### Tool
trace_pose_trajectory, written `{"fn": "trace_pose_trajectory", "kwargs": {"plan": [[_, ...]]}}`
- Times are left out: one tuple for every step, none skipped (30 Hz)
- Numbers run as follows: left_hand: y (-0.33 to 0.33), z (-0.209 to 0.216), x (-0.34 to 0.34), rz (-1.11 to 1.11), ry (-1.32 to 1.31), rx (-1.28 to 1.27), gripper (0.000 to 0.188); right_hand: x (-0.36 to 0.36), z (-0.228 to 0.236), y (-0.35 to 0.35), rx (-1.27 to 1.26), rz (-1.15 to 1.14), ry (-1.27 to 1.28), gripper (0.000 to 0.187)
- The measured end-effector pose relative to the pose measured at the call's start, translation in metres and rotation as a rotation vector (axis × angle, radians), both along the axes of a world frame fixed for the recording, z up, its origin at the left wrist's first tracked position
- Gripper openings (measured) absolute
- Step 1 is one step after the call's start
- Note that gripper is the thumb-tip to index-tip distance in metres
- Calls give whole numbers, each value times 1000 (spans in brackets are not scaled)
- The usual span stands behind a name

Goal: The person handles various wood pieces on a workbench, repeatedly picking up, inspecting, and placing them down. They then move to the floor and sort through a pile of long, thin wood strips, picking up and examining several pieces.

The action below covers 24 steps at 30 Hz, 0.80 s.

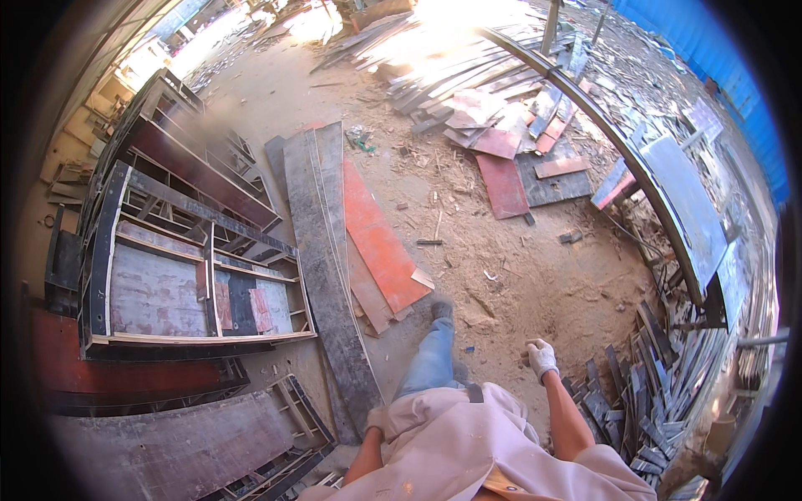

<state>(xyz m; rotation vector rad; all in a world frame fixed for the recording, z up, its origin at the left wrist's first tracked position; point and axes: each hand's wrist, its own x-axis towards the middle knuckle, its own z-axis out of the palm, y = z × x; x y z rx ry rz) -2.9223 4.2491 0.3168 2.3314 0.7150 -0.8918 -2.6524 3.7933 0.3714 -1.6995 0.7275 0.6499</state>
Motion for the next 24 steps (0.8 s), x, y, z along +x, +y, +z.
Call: {"fn": "trace_pose_trajectory", "kwargs": {"plan": [[3, -1, 40, 191, 43, 16, 34, 15, -3, -4, -7, -36, 4, 28], [2, 3, 91, 376, 67, 29, 32, 28, -13, -16, -33, -48, 4, 28], [7, 0, 130, 618, 29, -137, 30, 42, -23, -25, -49, -57, 2, 28], [10, -4, 173, 843, -6, -313, 33, 60, -31, -32, -69, -80, 0, 29], [19, -13, 211, 923, -63, -484, 30, 78, -32, -35, -84, -100, 12, 28], [33, -28, 240, 901, 6, -547, 29, 95, -28, -36, -95, -117, 30, 27], [46, -45, 275, 867, 76, -615, 27, 114, -23, -38, -110, -145, 43, 27], [41, -52, 319, 812, 166, -701, 27, 129, -20, -47, -134, -186, 40, 27], [34, -60, 368, 806, 212, -597, 21, 145, -18, -54, -156, -226, 40, 26], [71, -78, 395, 798, 190, -696, 17, 163, -13, -46, -115, -218, 52, 26], [93, -88, 434, 770, 173, -827, 14, 186, -17, -45, -47, -274, 74, 27], [79, -85, 500, 710, 193, -1000, 15, 214, -14, -56, -89, -298, 30, 28], [70, -87, 534, 618, 65, -734, 15, 238, -9, -52, -85, -302, 8, 29], [-12, -44, 628, 458, 36, -520, 19, 248, -11, -67, -168, -388, -13, 29], [-31, -14, 683, 398, 3, -539, 22, 272, -19, -72, -160, -390, -18, 32], [-49, 12, 737, 344, -32, -555, 25, 303, -17, -70, -161, -386, -14, 33], [-49, 20, 781, 311, -101, -558, 22, 345, -9, -61, -154, -371, -8, 34], [-53, 24, 823, 266, -157, -574, 19, 385, -8, -55, -137, -360, -60, 35], [-62, 23, 859, 221, -202, -596, 17, 425, -9, -50, -128, -351, -104, 36], [-72, 24, 892, 192, -221, -596, 16, 469, 1, -41, -104, -330, -112, 37], [-87, 32, 933, 152, -249, -603, 15, 509, -3, -39, -117, -308, -142, 39], [-102, 41, 975, 111, -284, -610, 15, 550, -14, -40, -127, -284, -178, 40], [-113, 48, 1013, 65, -302, -618, 15, 594, -30, -43, -223, -193, -277, 41], [-128, 53, 1051, -40, -340, -566, 16, 637, -45, -44, -319, -102, -365, 41]]}}
